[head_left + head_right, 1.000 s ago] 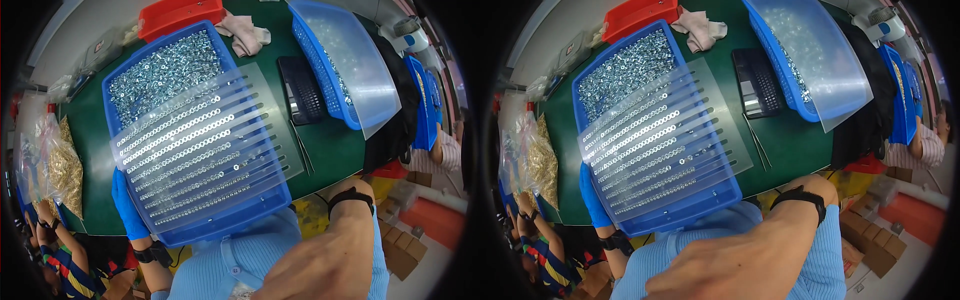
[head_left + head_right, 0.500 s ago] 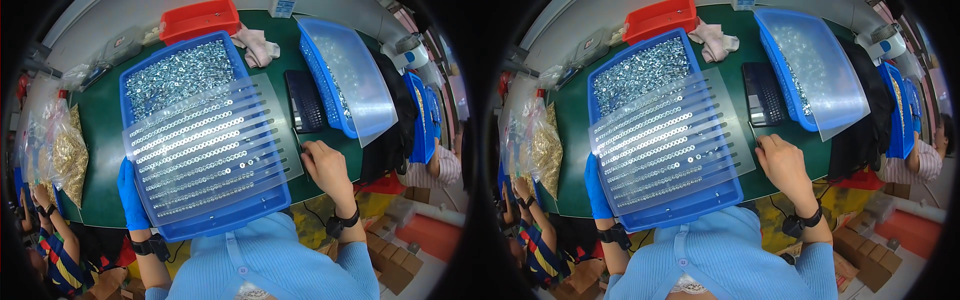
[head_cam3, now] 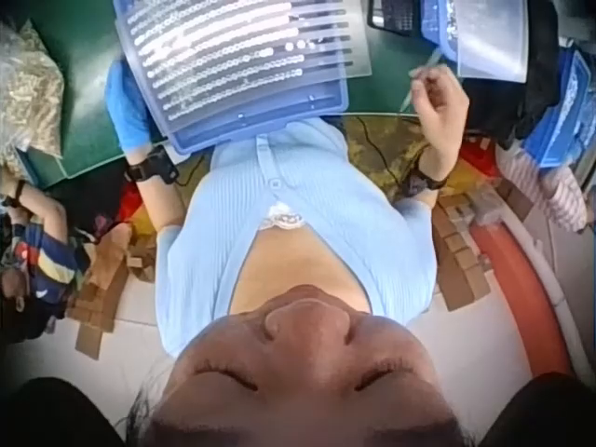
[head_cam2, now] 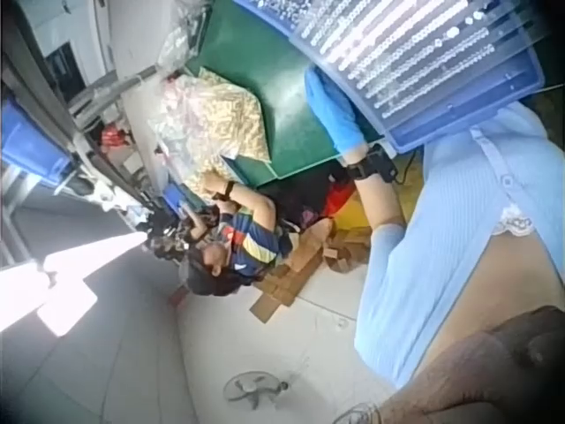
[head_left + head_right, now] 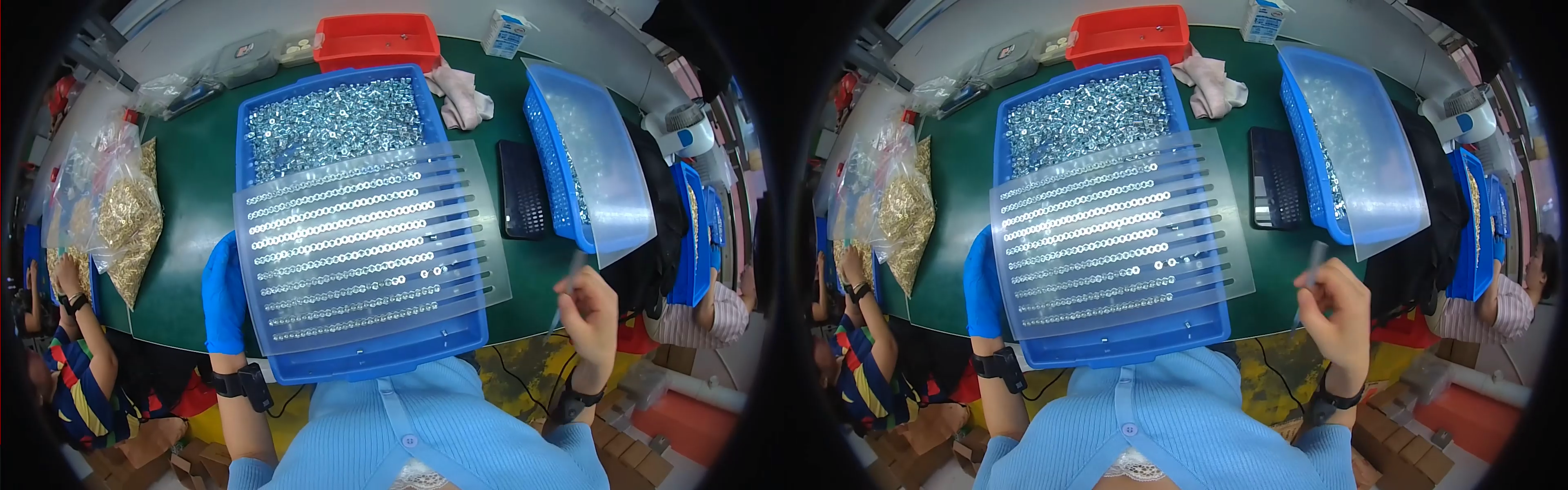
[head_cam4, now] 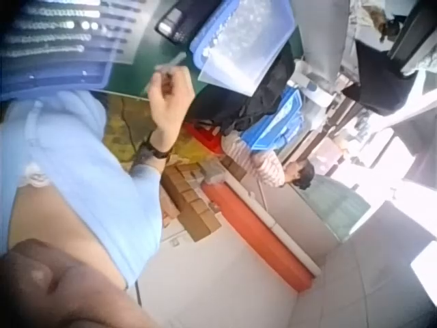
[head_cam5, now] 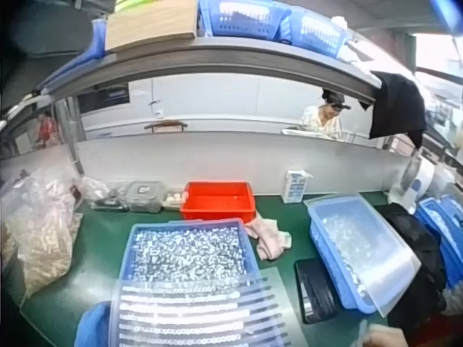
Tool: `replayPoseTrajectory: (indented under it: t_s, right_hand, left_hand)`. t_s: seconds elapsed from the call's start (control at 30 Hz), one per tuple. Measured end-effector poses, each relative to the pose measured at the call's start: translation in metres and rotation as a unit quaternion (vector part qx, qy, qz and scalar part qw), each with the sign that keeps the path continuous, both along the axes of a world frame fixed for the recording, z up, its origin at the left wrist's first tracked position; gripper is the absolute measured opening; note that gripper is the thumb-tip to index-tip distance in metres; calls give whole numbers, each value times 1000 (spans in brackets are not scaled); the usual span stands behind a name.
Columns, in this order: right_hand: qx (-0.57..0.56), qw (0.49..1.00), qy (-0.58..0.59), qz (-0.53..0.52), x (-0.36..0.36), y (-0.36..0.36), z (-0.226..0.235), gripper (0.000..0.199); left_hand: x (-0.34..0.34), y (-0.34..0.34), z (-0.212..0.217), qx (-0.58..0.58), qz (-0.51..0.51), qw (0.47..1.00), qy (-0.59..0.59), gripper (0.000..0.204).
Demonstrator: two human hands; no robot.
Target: The person uses tweezers to place small metal components into the slots of a plastic tray, then shakes the tray over a blue bin. They empty the tray, then use a gloved hand to spread more components across the tray before shaking it again.
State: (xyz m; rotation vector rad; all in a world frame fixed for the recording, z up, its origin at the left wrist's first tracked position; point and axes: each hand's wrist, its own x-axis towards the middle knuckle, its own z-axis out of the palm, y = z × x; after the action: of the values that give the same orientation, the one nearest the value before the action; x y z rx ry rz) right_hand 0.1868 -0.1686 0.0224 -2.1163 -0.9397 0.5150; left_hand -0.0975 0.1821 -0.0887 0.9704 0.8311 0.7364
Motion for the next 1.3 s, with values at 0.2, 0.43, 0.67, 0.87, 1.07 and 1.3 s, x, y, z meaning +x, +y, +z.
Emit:
replayPoseTrajectory:
  t_s: [0.2,0.43,0.67,0.87,1.07,1.3]
  right_hand:
    - [268,955,128,24,-22,44,-10,10]
    - [201,979,22,18,-18,62,-34,10]
    - [153,988,-22,27,-18,76,-46,8]
    - [98,994,43,24,-16,84,-49,8]
    - [119,974,192,-18,-13,83,-55,10]
    - [165,965,205,-9,-18,84,-50,11]
  left_hand:
    - [-7,3,-7,-3,9,1000,-15,37]
    - [1,-1,-1,2,15,1000,14,37]
    - [-1,2,-2,-4,6,1000,10,35]
    - [2,2,-1,-7,16,1000,19,34]
    - [3,1,2,4,28,999,36,34]
    - [3,1,-1,1,37,999,27,34]
